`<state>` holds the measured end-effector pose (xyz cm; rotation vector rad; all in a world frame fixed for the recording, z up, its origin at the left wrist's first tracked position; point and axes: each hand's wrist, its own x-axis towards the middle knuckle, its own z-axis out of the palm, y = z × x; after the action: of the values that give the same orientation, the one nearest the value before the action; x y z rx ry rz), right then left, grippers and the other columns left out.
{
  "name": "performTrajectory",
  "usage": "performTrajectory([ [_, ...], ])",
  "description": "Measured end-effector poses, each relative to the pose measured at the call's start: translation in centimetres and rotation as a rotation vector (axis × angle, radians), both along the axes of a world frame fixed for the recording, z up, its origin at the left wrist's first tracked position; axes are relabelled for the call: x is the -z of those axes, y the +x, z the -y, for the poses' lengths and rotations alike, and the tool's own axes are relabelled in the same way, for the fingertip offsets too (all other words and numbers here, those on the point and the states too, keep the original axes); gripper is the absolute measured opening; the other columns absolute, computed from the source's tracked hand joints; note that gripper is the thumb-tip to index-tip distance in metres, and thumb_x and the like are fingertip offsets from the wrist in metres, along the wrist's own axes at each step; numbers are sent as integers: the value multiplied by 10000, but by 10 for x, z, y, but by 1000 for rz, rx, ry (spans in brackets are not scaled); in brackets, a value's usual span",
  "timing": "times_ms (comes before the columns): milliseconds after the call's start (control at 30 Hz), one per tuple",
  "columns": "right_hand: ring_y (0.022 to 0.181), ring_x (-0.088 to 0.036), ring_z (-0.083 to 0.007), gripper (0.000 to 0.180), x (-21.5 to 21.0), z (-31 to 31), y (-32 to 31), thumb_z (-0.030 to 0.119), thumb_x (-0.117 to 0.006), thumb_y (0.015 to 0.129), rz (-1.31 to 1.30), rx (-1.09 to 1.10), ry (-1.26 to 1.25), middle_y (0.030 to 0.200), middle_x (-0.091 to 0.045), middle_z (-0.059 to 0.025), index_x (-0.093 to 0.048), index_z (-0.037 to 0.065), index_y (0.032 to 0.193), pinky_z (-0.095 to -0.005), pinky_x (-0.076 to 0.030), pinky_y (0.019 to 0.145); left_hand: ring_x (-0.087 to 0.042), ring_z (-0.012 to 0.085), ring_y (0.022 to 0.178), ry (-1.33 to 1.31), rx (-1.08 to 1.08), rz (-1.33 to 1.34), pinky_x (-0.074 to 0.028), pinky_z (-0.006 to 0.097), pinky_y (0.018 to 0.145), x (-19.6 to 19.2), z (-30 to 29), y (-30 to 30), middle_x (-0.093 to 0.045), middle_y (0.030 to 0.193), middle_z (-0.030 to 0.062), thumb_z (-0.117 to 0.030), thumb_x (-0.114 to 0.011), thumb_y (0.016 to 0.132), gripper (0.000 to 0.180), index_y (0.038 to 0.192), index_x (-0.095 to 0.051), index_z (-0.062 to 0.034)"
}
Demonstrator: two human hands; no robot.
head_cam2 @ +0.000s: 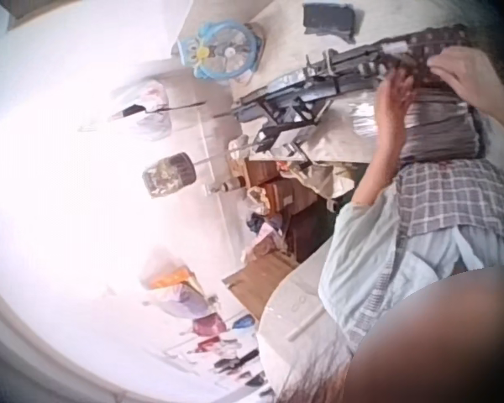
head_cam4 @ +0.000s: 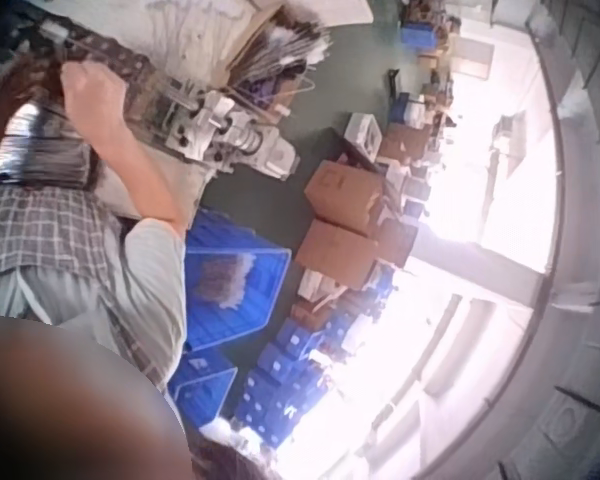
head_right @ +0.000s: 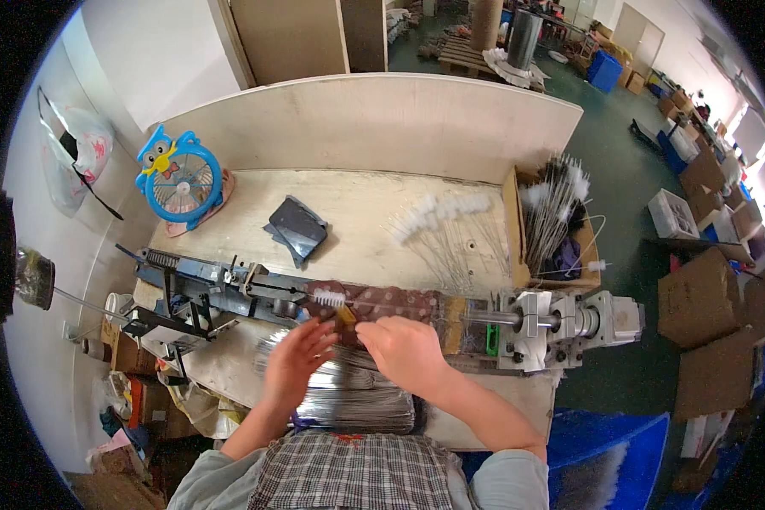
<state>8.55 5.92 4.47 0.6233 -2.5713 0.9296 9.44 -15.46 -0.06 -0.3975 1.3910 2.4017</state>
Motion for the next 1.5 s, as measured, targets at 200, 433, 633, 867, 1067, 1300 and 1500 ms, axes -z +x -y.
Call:
performTrajectory([
  [200, 678, -622, -244, 127, 37, -11, 26, 197, -649, 796, 206, -63, 50, 733, -638, -58, -676, 94, 866, -361, -496, 581, -561, 134, 745, 47, -807, 91, -448, 264, 621, 80, 164, 20, -594, 874, 25, -318, -627, 839, 303, 1064, -555, -129],
  [433, 775, -627, -268, 159, 47, 23, 23, 235, -600, 804, 530, -130, 172, 791, -653, -77, -668, 91, 808, -402, -497, 666, -548, 75, 556, -114, -1218, 33, -363, 211, 444, 118, 367, 61, -565, 623, -31, -385, -677, 812, 258, 752, -590, -150],
  [633, 786, -629, -268, 182, 36, 7, 21, 226, -564, 818, 645, -91, 263, 823, -658, -73, -666, 79, 784, -415, -490, 668, -588, 137, 653, -274, -1189, 85, -458, 221, 562, 97, 281, 51, -610, 751, 51, -452, -700, 768, 420, 880, -595, -62],
  [867, 781, -630, -280, 124, 40, -8, 25, 170, -528, 834, 498, -4, 305, 780, -639, -92, -611, 80, 852, -402, -497, 631, -603, 239, 965, 290, -643, 150, -499, 381, 857, 93, 133, 20, -612, 1003, 126, -209, -534, 882, 215, 1005, -565, -35],
  [1067, 769, -621, -285, 86, 40, -20, 35, 103, -526, 807, 353, -81, 327, 833, -616, -93, -572, 86, 877, -410, -500, 620, -563, 159, 851, -117, -25, 9, -463, 291, 755, 23, -13, -2, -593, 920, 71, -177, -578, 846, 231, 1027, -506, -52],
  [1300, 736, -607, -269, 191, 14, -6, 34, 55, -577, 732, 299, -19, 425, 825, -516, -92, -561, 63, 922, -396, -504, 615, -397, 72, 495, 667, -155, 298, -333, 217, 471, -81, -28, -10, -454, 646, -12, -294, -546, 892, 179, 870, -536, -117],
  [1500, 818, -575, -317, 202, -21, -30, 22, 3, -549, 676, 288, 28, 611, 820, -505, -134, -520, 25, 875, -400, -486, 667, -394, 129, 435, 504, 56, 219, -378, 265, 510, -64, 40, 8, -499, 567, 35, -425, -448, 922, 401, 861, -578, -50],
])
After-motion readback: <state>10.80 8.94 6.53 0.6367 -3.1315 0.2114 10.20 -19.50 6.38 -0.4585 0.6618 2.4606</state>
